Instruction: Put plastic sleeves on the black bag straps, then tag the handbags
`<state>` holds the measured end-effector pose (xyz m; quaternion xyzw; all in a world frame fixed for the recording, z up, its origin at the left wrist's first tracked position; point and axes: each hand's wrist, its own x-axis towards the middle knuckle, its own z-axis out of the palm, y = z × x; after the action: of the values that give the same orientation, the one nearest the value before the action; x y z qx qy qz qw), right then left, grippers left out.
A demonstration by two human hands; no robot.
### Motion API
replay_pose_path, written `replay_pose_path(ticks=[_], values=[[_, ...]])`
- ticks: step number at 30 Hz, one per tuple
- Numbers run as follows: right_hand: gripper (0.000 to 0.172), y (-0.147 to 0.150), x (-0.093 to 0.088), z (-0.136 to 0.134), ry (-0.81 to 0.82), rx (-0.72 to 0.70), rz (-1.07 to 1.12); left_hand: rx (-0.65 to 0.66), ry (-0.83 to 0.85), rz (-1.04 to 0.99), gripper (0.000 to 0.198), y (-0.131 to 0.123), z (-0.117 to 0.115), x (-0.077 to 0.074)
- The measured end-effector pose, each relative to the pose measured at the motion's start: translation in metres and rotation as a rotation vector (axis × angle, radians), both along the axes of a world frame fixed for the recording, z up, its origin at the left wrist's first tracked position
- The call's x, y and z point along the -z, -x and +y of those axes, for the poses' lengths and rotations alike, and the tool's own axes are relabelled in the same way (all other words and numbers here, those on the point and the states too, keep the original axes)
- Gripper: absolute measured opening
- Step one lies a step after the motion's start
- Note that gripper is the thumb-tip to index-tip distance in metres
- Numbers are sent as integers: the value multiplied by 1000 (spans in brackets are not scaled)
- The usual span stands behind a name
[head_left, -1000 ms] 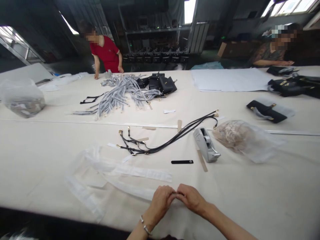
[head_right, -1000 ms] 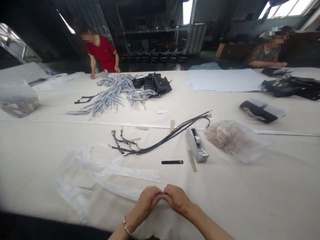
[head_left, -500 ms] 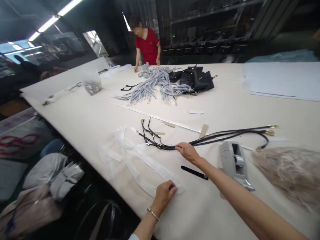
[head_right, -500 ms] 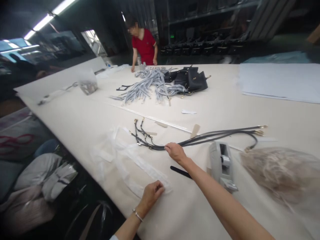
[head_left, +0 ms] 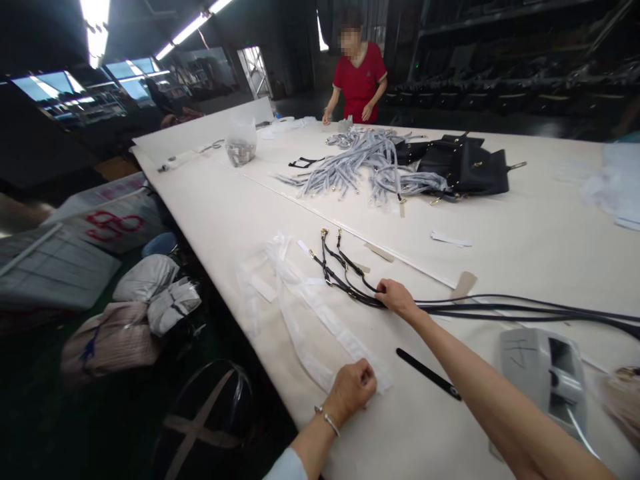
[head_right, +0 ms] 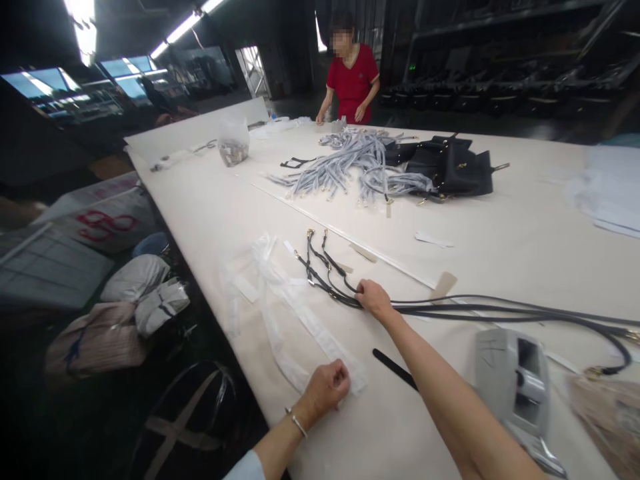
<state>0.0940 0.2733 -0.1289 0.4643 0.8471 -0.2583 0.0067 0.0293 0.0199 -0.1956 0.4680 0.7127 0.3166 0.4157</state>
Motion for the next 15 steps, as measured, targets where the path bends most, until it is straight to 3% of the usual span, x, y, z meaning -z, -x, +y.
replay_pose_path(ticks=[3, 6, 11, 15], values=[[20, -13, -32, 18, 13, 65, 30, 10, -17, -43, 13, 2, 2, 1], [29, -35, -81, 33, -1, 140, 34, 31, -25, -133, 10, 4, 5, 2], [35, -87, -193, 28, -174, 260, 29, 47, -20, -340, 6, 8, 13, 3], [30, -146, -287, -10, -364, 379, -36, 81, 28, -515, 24, 17, 21, -3]])
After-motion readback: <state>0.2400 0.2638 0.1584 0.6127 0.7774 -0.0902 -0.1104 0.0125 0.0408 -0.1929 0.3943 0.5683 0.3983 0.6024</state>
